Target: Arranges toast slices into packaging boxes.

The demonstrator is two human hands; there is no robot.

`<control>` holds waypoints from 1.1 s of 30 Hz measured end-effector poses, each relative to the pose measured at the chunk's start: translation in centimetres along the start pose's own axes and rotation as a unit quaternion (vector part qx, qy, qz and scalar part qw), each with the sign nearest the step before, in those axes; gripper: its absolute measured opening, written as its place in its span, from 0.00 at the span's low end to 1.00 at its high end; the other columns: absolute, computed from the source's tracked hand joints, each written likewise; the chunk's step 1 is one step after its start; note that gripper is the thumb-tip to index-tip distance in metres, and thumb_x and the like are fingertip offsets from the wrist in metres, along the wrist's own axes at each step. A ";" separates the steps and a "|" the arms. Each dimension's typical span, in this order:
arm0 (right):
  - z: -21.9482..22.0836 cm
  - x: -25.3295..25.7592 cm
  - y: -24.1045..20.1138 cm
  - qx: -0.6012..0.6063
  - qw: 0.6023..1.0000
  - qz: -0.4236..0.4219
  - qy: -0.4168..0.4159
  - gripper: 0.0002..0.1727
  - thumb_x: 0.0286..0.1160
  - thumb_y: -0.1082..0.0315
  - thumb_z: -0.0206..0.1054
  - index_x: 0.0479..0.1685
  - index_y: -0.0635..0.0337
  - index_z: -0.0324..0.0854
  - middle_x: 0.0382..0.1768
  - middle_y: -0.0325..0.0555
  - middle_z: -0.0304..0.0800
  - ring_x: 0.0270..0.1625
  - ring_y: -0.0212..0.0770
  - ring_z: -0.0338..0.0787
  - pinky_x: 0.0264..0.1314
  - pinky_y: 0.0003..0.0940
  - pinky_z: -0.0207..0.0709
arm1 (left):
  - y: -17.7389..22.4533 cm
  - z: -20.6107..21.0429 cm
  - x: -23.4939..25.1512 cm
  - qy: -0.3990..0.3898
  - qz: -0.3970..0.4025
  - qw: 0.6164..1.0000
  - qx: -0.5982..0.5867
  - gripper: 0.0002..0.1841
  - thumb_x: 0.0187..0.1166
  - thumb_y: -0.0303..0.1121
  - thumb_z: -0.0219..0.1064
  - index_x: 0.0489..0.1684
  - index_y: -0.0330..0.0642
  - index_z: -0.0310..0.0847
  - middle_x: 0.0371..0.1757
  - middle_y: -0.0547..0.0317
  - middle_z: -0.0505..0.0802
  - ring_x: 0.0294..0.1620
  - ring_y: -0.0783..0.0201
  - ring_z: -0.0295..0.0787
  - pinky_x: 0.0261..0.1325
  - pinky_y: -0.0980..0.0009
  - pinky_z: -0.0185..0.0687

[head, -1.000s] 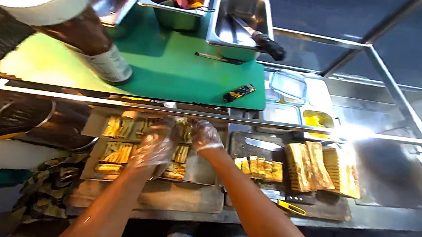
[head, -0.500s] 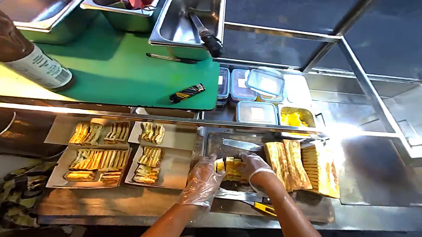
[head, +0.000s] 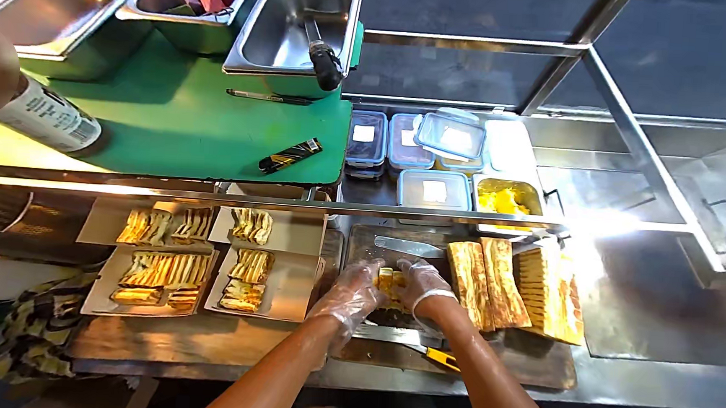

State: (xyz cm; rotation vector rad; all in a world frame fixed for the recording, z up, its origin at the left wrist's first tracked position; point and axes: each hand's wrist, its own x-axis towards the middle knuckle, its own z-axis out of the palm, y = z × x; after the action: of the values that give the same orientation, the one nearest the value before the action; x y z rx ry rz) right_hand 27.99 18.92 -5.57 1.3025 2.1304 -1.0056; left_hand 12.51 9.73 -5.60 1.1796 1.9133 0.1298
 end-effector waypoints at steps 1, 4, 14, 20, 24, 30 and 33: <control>0.1 0.4 -0.2 -0.001 1.000 0.008 -0.009 0.31 0.66 0.49 0.76 0.72 0.46 0.82 0.67 0.53 0.86 0.73 0.57 0.82 0.70 0.63 0.79 | 0.2 0.0 0.9 -0.029 0.012 0.999 0.014 0.44 0.60 0.49 0.82 0.84 0.58 0.72 0.77 0.52 0.82 0.79 0.51 0.76 0.80 0.47 0.73; -0.4 0.6 -0.8 0.009 0.999 0.042 -0.027 0.25 0.64 0.51 0.78 0.60 0.51 0.87 0.63 0.54 0.87 0.70 0.57 0.85 0.67 0.65 0.80 | 1.4 -1.0 2.9 -0.092 0.000 0.995 0.035 0.40 0.54 0.43 0.86 0.73 0.52 0.76 0.62 0.50 0.89 0.64 0.49 0.87 0.64 0.43 0.83; 0.4 -3.8 0.2 0.090 0.972 -0.025 0.215 0.13 0.73 0.58 0.71 0.52 0.50 0.90 0.59 0.49 0.89 0.65 0.50 0.88 0.65 0.54 0.85 | 2.5 -1.5 -0.1 0.093 0.169 0.978 0.083 0.13 0.76 0.38 0.70 0.54 0.45 0.87 0.56 0.47 0.88 0.60 0.48 0.86 0.64 0.49 0.84; 11.6 -3.6 5.6 0.102 0.879 -0.217 0.411 0.13 0.70 0.76 0.69 0.52 0.60 0.92 0.64 0.63 0.89 0.74 0.58 0.85 0.77 0.48 0.81 | -4.6 5.6 -1.5 0.174 0.363 0.907 0.123 0.13 0.85 0.37 0.62 0.56 0.51 0.92 0.69 0.49 0.90 0.80 0.48 0.79 0.86 0.51 0.68; 9.6 -3.4 4.2 0.081 0.836 -0.161 0.518 0.11 0.70 0.72 0.69 0.44 0.53 0.95 0.53 0.57 0.94 0.61 0.53 0.93 0.63 0.46 0.89 | -4.9 6.2 -2.7 0.293 0.278 0.915 0.018 0.14 0.77 0.39 0.70 0.57 0.51 0.93 0.70 0.45 0.89 0.79 0.47 0.79 0.83 0.52 0.73; 0.9 -2.0 1.5 -0.046 0.981 0.041 0.182 0.37 0.73 0.75 0.66 0.87 0.44 0.70 0.89 0.62 0.60 0.88 0.62 0.67 0.78 0.59 0.76 | -3.9 4.1 -2.9 0.168 0.103 0.977 0.078 0.40 0.62 0.50 0.79 0.83 0.65 0.75 0.91 0.47 0.66 0.92 0.44 0.56 0.90 0.46 0.57; -0.7 -1.1 0.7 -0.099 0.988 0.085 0.084 0.45 0.67 0.78 0.70 0.91 0.49 0.62 0.90 0.68 0.55 0.86 0.68 0.67 0.73 0.61 0.78 | -3.7 3.1 -1.9 0.106 0.049 0.988 0.099 0.34 0.72 0.41 0.72 0.84 0.65 0.74 0.93 0.51 0.64 0.88 0.45 0.65 0.83 0.50 0.68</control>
State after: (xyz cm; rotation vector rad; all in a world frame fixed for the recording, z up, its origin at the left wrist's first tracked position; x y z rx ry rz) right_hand 29.13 19.02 -4.64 1.4827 2.1334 -0.6181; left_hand 12.59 5.20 -8.18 1.4433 2.0905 0.1239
